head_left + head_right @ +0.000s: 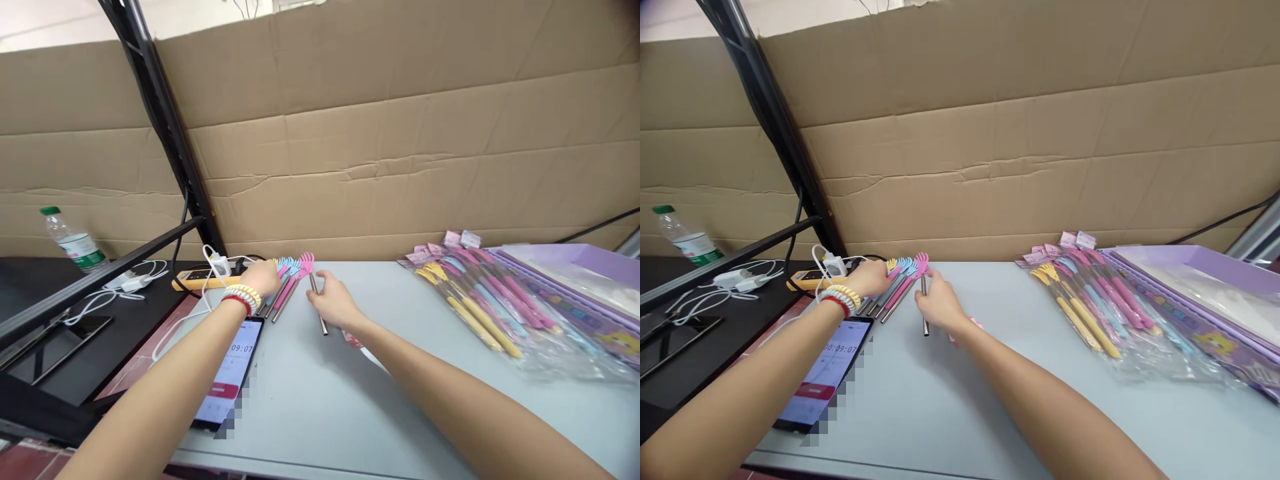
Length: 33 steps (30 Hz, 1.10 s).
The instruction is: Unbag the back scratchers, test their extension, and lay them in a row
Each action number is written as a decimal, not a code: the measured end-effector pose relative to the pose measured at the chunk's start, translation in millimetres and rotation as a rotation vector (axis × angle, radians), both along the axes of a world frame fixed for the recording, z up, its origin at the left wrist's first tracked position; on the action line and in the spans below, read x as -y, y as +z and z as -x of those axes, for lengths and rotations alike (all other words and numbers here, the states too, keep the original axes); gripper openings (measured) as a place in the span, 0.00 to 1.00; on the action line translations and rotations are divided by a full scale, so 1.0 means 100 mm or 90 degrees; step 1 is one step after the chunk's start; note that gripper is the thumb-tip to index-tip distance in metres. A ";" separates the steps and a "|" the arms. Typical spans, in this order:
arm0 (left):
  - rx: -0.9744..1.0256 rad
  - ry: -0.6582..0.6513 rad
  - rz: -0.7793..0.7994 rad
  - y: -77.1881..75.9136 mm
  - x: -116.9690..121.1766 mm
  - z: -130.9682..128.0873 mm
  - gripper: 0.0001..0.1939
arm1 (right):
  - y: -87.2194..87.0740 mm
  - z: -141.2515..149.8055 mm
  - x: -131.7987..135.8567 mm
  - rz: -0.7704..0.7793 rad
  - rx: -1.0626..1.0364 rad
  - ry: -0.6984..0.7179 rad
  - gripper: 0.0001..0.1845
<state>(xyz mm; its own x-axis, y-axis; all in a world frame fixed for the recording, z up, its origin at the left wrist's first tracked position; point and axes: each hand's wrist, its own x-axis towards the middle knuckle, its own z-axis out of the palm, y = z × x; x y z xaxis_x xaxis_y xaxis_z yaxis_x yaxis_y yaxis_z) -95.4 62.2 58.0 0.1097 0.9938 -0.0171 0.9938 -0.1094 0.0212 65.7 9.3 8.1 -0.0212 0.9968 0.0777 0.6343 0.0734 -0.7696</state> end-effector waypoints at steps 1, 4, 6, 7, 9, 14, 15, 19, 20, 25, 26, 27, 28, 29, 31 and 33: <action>0.002 -0.016 0.008 -0.03 -0.01 0.00 0.15 | 0.00 0.00 -0.01 -0.004 0.020 -0.006 0.31; 0.008 -0.030 0.007 -0.10 -0.03 -0.02 0.14 | -0.01 0.06 -0.06 0.010 0.115 0.000 0.30; 0.013 -0.035 -0.004 -0.13 -0.03 -0.03 0.14 | -0.02 0.13 -0.10 0.034 0.185 0.005 0.27; 0.017 -0.040 -0.010 -0.14 -0.03 -0.03 0.14 | -0.03 0.18 -0.12 0.045 0.209 0.004 0.25; 0.026 -0.049 -0.018 -0.15 -0.03 -0.03 0.15 | -0.03 0.27 -0.16 0.065 0.236 -0.001 0.22; 0.022 -0.059 -0.016 -0.11 -0.01 0.04 0.13 | 0.04 0.43 -0.18 0.108 0.239 -0.004 0.22; 0.023 -0.056 -0.018 -0.11 0.00 0.06 0.13 | 0.05 0.45 -0.19 0.112 0.235 -0.004 0.22; 0.034 -0.049 -0.023 -0.09 0.02 0.11 0.12 | 0.09 0.53 -0.21 0.124 0.220 -0.020 0.22; 0.035 -0.048 -0.023 -0.08 0.03 0.12 0.12 | 0.09 0.54 -0.23 0.125 0.215 -0.022 0.22; 0.038 -0.056 -0.015 -0.08 0.07 0.12 0.10 | 0.04 0.54 -0.29 0.118 0.212 -0.046 0.19; 0.040 -0.067 -0.004 -0.09 0.08 0.11 0.10 | 0.03 0.53 -0.29 0.114 0.215 -0.051 0.19; 0.044 -0.078 0.006 -0.11 0.09 0.09 0.10 | 0.02 0.52 -0.29 0.111 0.216 -0.056 0.19; 0.048 -0.089 0.015 -0.14 0.09 0.07 0.10 | 0.01 0.51 -0.29 0.106 0.215 -0.059 0.19; 0.052 -0.098 0.020 -0.16 0.08 0.04 0.10 | 0.00 0.50 -0.28 0.103 0.212 -0.060 0.19; 0.052 -0.113 0.018 -0.23 0.07 -0.01 0.10 | 0.00 0.48 -0.26 0.101 0.211 -0.062 0.19; 0.047 -0.125 0.006 -0.30 0.05 -0.04 0.10 | 0.00 0.47 -0.25 0.104 0.220 -0.058 0.20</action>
<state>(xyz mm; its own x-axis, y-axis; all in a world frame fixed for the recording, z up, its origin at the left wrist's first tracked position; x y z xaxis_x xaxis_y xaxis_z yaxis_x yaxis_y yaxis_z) -91.2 57.4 28.2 0.3028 0.9530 -0.0108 0.9490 -0.3005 0.0950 19.1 34.4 8.3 0.0715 0.9944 -0.0778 0.8564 -0.1012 -0.5063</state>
